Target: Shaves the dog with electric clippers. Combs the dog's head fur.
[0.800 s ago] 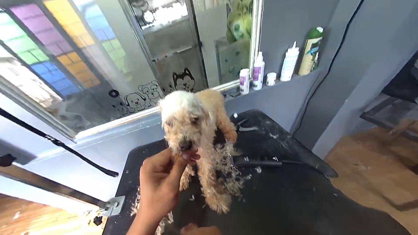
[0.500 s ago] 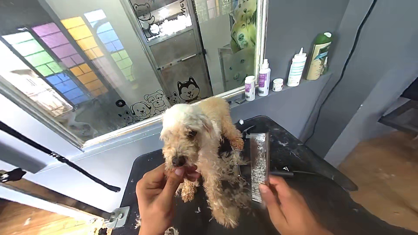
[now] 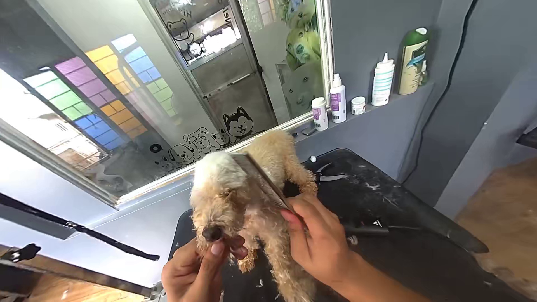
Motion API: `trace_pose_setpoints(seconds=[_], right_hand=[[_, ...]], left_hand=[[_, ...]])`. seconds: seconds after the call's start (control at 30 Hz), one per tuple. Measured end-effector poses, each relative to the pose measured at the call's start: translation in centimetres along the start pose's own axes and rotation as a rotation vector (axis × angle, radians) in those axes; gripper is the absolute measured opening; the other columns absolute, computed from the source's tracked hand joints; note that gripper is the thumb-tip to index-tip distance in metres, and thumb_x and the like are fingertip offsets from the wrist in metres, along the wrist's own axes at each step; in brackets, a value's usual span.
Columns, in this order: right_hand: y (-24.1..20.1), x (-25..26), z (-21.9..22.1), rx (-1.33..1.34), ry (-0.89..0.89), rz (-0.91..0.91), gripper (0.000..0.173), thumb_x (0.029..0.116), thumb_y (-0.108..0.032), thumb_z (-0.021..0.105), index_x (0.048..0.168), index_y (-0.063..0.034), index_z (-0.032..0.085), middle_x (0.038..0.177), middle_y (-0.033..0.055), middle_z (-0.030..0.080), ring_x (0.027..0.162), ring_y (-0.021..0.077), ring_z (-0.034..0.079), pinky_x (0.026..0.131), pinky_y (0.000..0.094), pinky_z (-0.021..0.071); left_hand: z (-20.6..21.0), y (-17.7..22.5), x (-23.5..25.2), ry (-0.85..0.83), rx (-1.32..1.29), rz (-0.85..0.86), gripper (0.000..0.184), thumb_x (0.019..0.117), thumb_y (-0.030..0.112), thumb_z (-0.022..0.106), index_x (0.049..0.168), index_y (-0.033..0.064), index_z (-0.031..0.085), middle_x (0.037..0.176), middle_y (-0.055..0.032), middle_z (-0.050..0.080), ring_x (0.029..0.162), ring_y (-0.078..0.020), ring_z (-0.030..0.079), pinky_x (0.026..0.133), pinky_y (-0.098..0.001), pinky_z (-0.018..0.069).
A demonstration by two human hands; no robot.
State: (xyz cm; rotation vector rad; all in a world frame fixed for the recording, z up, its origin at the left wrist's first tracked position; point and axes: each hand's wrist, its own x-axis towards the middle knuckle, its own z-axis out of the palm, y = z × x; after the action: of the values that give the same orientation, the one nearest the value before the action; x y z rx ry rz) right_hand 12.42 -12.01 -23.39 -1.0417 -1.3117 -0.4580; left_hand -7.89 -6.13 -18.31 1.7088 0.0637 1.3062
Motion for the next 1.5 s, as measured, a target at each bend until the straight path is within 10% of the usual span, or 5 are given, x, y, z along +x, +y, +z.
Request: trace_pose_setpoints(seconds=[0.77, 1.1, 1.3, 1.5], right_hand=[[0.1, 1.8, -0.2, -0.196, 0.009, -0.319, 0.017, 0.1, -0.015, 0.058, 0.108, -0.0073, 0.07, 0.083, 0.0051, 0.07, 0.069, 0.0163, 0.065, 0.059, 0.0302, 0.0534], [-2.2, 2.4, -0.8, 0.266, 0.203, 0.292, 0.014, 0.1046, -0.02, 0.057, 0.11, -0.0091, 0.065, 0.082, -0.0029, 0.066, 0.064, 0.0033, 0.062, 0.055, 0.0217, 0.0562], [-1.4, 1.0, -1.4, 0.062, -0.039, -0.028, 0.019, 0.1066, -0.022, 0.051, 0.107, -0.0081, 0.065, 0.092, 0.0036, 0.066, 0.085, 0.0109, 0.066, 0.074, 0.0283, 0.0595], [-1.3, 2.0, -0.4, -0.064, 0.057, 0.081, 0.018, 0.1028, -0.017, 0.053, 0.103, -0.0067, 0.068, 0.088, 0.0023, 0.062, 0.076, 0.01, 0.062, 0.064, 0.026, 0.0564]], left_hand=[[1.5, 0.6, 0.2, -0.004, -0.059, 0.015, 0.023, 0.1048, 0.018, 0.059, 0.104, 0.0037, 0.077, 0.091, -0.0171, 0.077, 0.077, -0.0249, 0.076, 0.071, -0.0373, 0.0648], [2.0, 0.3, 0.4, -0.034, -0.101, 0.0, 0.023, 0.1047, 0.016, 0.059, 0.102, 0.002, 0.076, 0.092, -0.019, 0.077, 0.078, -0.0259, 0.077, 0.072, -0.0373, 0.065], [1.9, 0.2, -0.1, -0.01, -0.15, -0.005, 0.023, 0.1047, 0.015, 0.058, 0.101, 0.0002, 0.075, 0.092, -0.0204, 0.076, 0.078, -0.027, 0.077, 0.072, -0.0381, 0.065], [1.9, 0.0, -0.4, -0.022, -0.126, 0.027, 0.021, 0.1043, 0.016, 0.059, 0.102, 0.0028, 0.076, 0.094, -0.0186, 0.077, 0.08, -0.0265, 0.077, 0.073, -0.0378, 0.0649]])
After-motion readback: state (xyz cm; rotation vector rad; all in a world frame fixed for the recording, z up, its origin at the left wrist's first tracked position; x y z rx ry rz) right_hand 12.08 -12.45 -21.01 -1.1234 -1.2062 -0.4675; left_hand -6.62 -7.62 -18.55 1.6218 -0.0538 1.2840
